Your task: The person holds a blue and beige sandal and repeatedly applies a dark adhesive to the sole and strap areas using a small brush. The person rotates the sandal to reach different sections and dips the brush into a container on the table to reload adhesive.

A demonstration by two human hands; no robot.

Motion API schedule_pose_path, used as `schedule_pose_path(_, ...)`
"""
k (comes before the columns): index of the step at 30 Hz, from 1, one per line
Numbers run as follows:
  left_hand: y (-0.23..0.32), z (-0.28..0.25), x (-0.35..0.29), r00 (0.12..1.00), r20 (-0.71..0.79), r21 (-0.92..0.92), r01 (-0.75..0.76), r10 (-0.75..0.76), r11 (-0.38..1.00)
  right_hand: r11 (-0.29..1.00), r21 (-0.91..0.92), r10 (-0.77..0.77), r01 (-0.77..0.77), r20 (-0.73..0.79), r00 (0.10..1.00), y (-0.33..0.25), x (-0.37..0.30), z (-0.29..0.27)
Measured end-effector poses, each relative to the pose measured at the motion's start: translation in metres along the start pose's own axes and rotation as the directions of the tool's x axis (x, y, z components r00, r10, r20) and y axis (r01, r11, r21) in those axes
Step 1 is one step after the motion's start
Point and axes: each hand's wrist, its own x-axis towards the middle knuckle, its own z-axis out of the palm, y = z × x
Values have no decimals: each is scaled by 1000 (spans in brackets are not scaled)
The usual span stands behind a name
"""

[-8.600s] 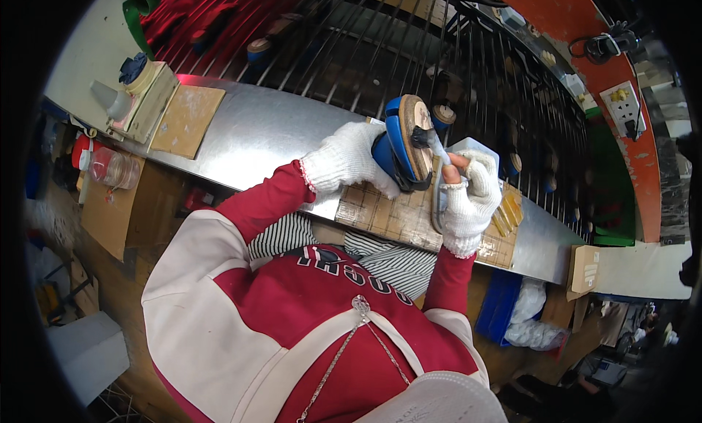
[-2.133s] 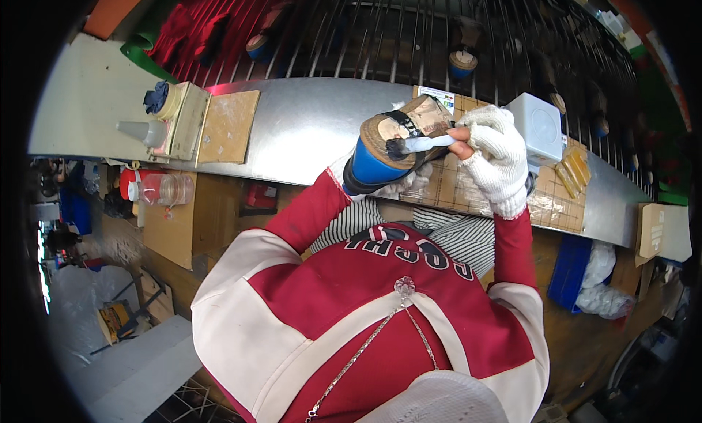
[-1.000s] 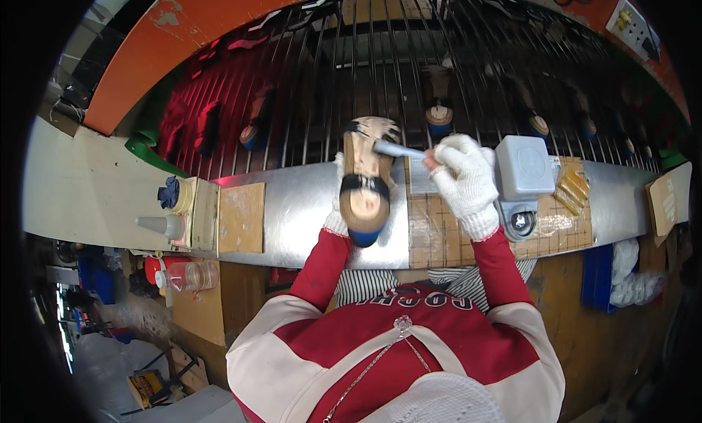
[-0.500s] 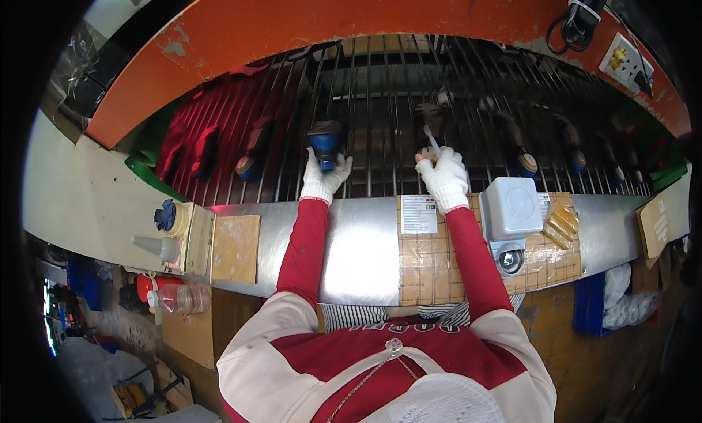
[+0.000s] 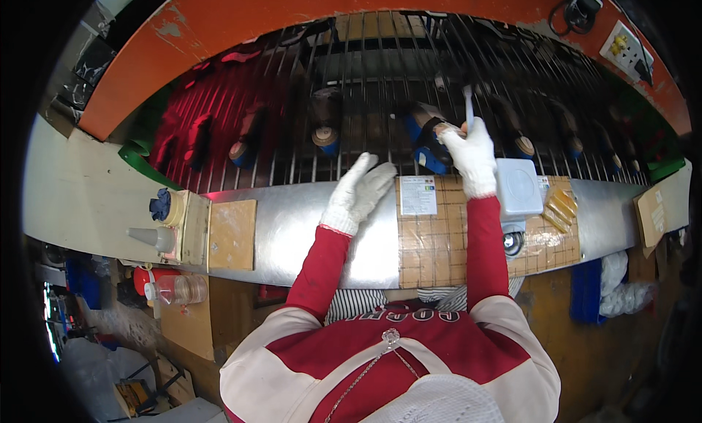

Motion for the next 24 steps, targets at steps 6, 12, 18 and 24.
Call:
schedule_pose_path(6,-57,33,-44,897,442,-9,30,-23,1000,799,594,-219,93,142,965,10,-104,-72)
schedule_pose_path(12,-93,18,-106,968,249,79,-54,33,995,950,-162,-273,268,-11,962,75,-169,-163)
schedule_pose_path(18,-83,37,-111,806,304,351,-591,509,726,703,-707,-218,79,-108,970,131,-198,-194)
schedule_pose_path(24,-68,39,-89,860,233,246,-503,454,828,548,-823,-347,150,-60,936,139,-187,-185)
